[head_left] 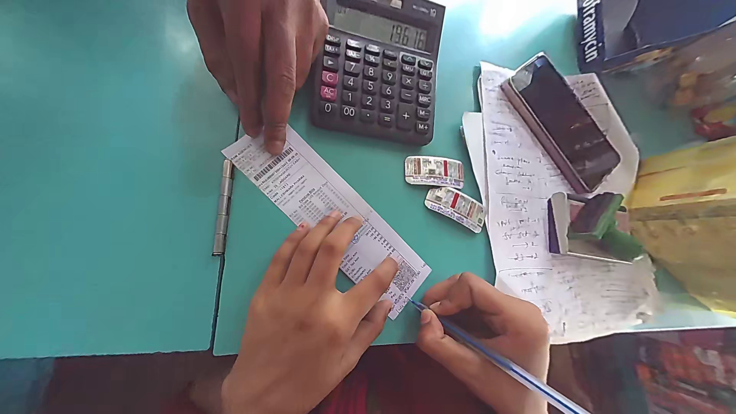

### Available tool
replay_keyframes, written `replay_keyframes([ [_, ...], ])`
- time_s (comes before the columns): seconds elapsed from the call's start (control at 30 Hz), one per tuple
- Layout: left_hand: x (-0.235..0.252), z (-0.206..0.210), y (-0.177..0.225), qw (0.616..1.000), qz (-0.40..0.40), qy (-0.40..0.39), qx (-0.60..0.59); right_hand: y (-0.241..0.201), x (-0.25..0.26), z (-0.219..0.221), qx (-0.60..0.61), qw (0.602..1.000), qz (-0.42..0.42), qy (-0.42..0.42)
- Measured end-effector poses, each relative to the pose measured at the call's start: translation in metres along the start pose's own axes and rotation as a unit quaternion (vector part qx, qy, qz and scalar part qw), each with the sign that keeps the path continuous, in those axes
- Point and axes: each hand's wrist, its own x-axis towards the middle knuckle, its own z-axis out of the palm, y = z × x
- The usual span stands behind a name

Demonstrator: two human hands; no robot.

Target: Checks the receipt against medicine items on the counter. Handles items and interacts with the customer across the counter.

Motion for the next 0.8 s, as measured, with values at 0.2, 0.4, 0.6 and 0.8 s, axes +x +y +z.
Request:
replay_keyframes([
  [0.2, -0.0009, 0.0004, -0.0006, 1.000, 0.001, -0.002, 0.001, 0.0003, 0.0000, -0.0004, -0.003, 1.000, -0.003, 0.001],
  [0.4, -0.0004, 0.0005, -0.0007, 1.000, 0.000, 0.001, 0.000, 0.0005, 0.0011, 0.0016, 0.008, 1.000, 0.008, 0.024],
  [0.6, -0.0002, 0.0004, -0.0012, 1.000, 0.001, 0.003, 0.000, -0.0012, 0.0007, 0.0024, 0.012, 0.999, 0.019, 0.029],
  [0.8, -0.0002, 0.0023, -0.0020, 1.000, 0.007, 0.019, 0.008, 0.0001, 0.0069, -0.0043, 0.045, 0.998, 0.002, 0.043],
])
